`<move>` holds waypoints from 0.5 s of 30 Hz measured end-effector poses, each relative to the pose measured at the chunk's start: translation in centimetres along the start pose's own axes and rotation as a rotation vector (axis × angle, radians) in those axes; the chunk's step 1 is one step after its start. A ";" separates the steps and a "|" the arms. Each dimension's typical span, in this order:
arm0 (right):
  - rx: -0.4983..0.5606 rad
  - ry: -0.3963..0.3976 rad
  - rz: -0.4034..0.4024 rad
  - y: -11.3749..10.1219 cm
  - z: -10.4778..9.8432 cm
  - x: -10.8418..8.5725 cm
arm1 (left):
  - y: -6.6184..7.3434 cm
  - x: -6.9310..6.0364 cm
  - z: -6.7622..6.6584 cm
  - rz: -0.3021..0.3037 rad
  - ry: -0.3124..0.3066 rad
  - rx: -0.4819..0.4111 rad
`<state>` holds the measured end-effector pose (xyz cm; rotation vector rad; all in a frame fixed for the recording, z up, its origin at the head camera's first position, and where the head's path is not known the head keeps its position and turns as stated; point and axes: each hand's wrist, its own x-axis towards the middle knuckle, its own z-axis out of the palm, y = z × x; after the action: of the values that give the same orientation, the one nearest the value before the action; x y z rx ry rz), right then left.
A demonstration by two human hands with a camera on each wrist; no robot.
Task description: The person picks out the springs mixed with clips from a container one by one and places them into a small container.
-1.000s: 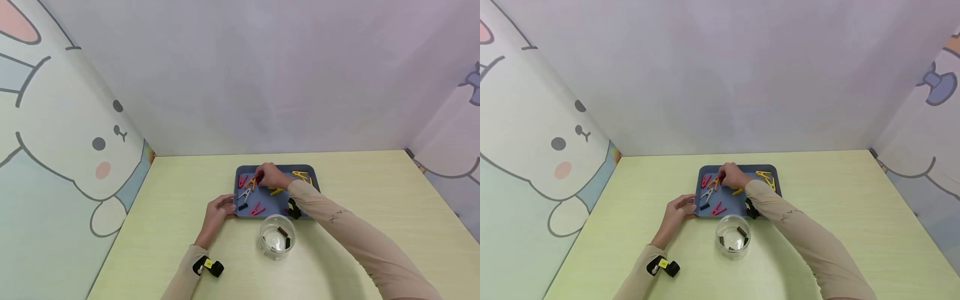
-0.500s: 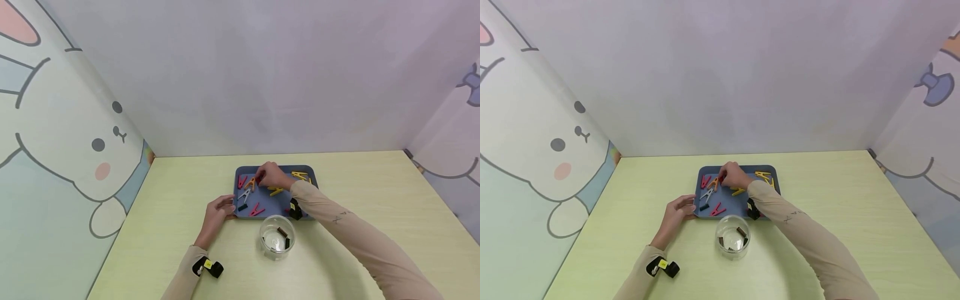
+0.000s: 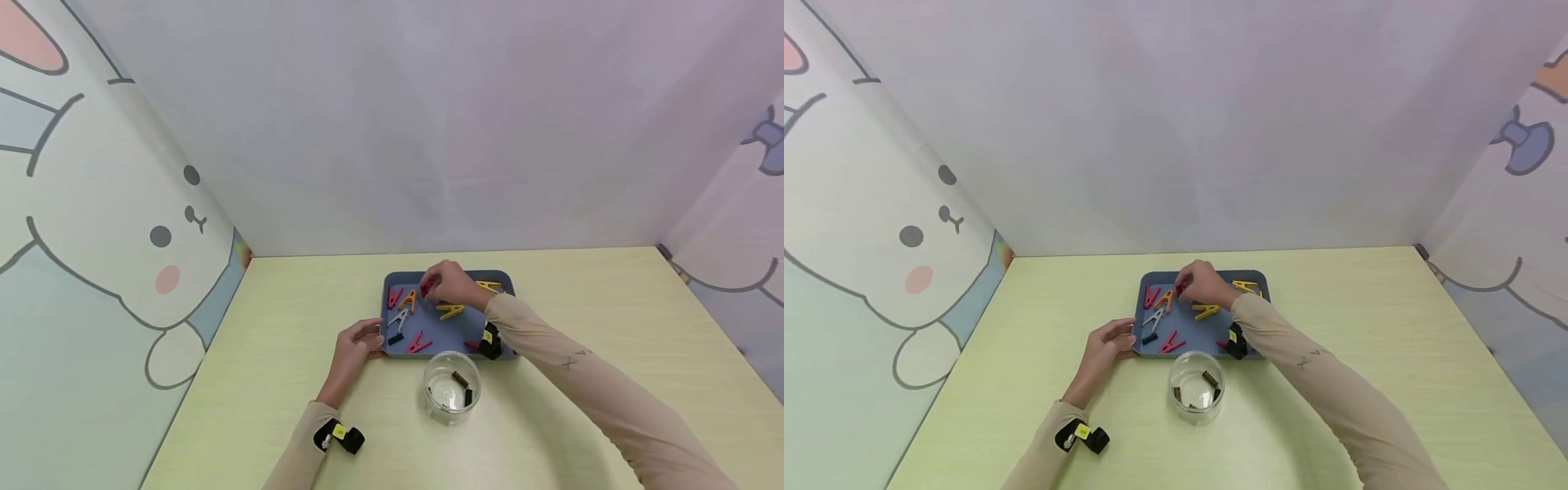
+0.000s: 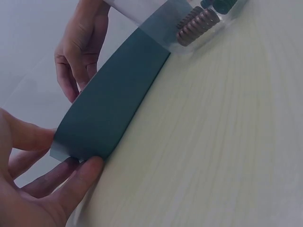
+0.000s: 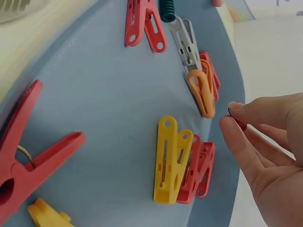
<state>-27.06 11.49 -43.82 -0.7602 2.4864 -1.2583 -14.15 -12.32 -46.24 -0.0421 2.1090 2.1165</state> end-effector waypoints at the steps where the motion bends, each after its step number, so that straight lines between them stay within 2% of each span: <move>1: 0.008 -0.001 0.002 0.0 -0.1 -0.1 | 0.0 0.0 0.0 -0.002 0.001 0.001; 15: 0.031 0.026 0.066 -0.6 -1.3 -1.7 | -0.2 0.0 -0.1 -0.006 0.004 -0.004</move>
<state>-26.05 13.00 -42.55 -0.6528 2.4852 -1.2887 -14.13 -12.44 -46.47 -0.0530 2.1050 2.1189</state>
